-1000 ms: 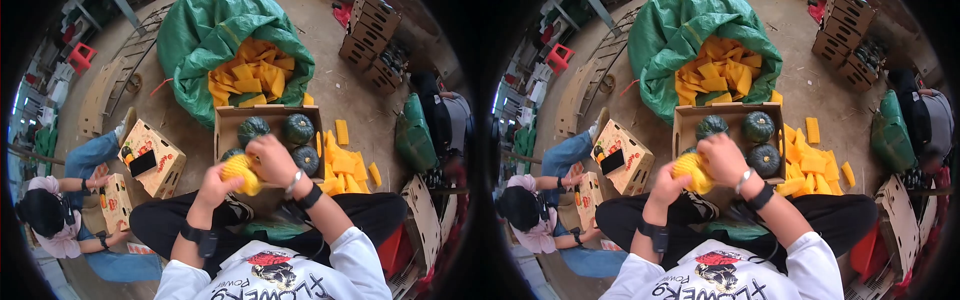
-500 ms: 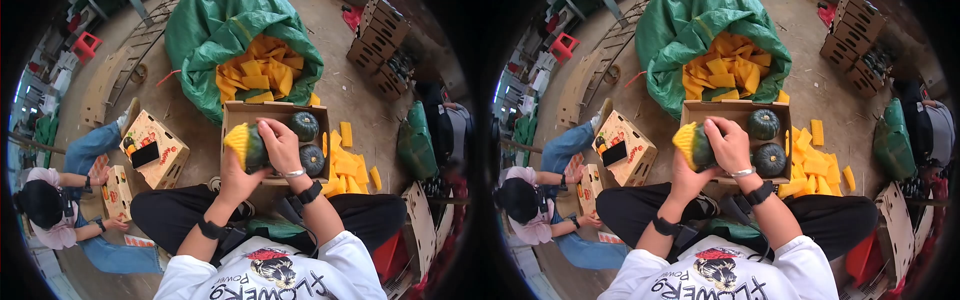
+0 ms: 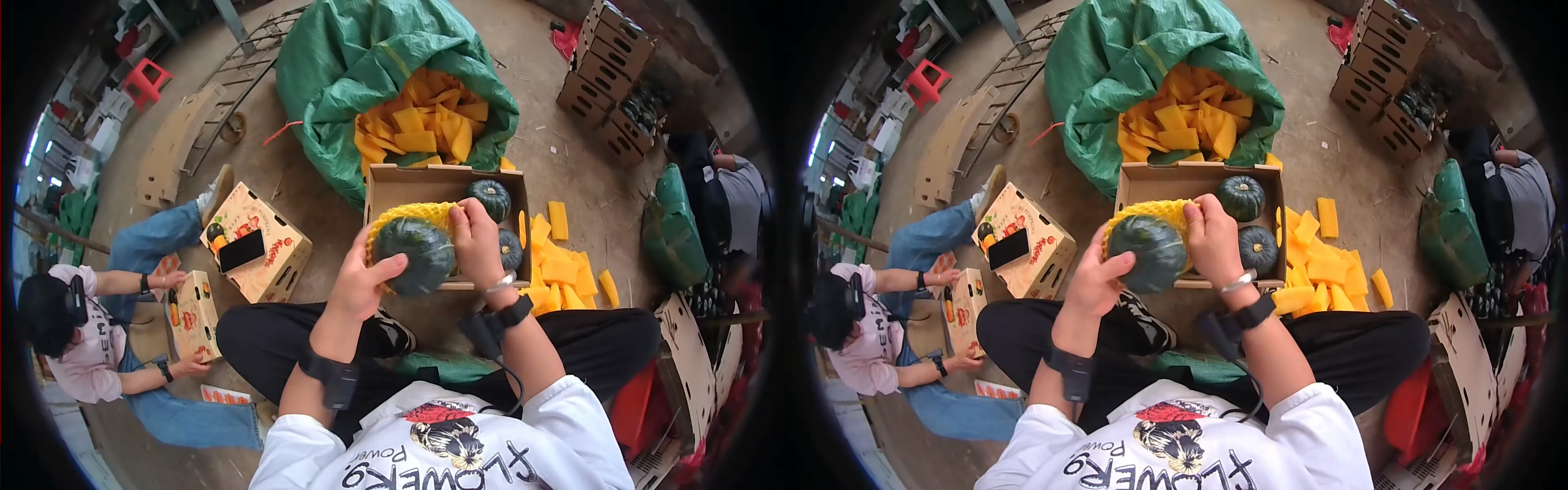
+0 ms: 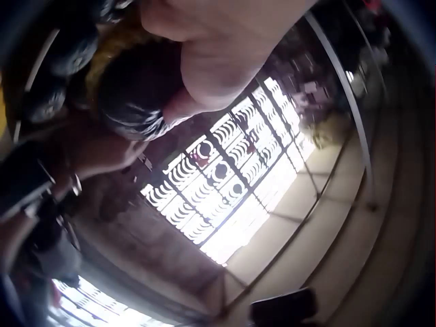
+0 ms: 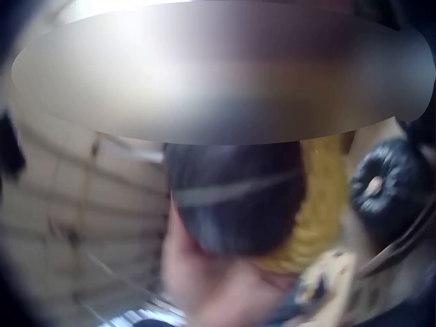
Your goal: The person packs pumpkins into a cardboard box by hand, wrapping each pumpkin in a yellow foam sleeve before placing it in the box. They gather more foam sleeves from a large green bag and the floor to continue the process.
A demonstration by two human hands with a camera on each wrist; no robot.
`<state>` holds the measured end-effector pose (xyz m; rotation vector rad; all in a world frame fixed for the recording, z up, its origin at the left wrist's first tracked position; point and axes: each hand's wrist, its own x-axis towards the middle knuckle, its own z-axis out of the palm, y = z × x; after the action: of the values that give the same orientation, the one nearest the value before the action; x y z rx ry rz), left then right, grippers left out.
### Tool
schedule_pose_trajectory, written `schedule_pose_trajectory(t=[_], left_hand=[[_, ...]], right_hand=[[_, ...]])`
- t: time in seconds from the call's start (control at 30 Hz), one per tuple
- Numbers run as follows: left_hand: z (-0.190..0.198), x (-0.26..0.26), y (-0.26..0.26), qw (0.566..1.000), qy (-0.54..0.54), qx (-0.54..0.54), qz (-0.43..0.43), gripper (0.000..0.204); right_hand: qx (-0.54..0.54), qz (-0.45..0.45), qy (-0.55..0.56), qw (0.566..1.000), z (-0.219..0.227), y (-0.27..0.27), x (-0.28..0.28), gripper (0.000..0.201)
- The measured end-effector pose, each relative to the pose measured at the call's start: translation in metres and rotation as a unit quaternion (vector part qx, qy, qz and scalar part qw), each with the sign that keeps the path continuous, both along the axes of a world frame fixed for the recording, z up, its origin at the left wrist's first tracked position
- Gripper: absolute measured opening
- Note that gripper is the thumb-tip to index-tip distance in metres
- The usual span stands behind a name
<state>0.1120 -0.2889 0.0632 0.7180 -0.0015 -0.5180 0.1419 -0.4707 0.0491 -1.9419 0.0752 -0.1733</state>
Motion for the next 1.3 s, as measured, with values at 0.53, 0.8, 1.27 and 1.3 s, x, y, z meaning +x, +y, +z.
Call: schedule_pose_trajectory(t=[0.53, 0.8, 1.27, 1.3], left_hand=[[0.000, 0.008, -0.027, 0.527, -0.498, 0.688, -0.014, 0.099], [-0.071, 0.122, -0.052, 0.416, -0.391, 0.819, -0.049, 0.071], [-0.006, 0.063, -0.020, 0.532, -0.460, 0.711, 0.005, 0.085], [0.008, 0.041, -0.032, 0.686, -0.379, 0.620, -0.049, 0.079]], right_hand=[[0.710, 0.137, 0.206, 0.659, -0.056, 0.016, -0.003, 0.047], [-0.165, -0.135, -0.089, 0.973, -0.035, -0.133, 0.039, 0.020], [-0.421, -0.025, 0.216, 0.881, -0.002, -0.185, -0.025, 0.050], [-0.314, -0.002, 0.210, 0.926, 0.026, -0.166, -0.031, 0.049]])
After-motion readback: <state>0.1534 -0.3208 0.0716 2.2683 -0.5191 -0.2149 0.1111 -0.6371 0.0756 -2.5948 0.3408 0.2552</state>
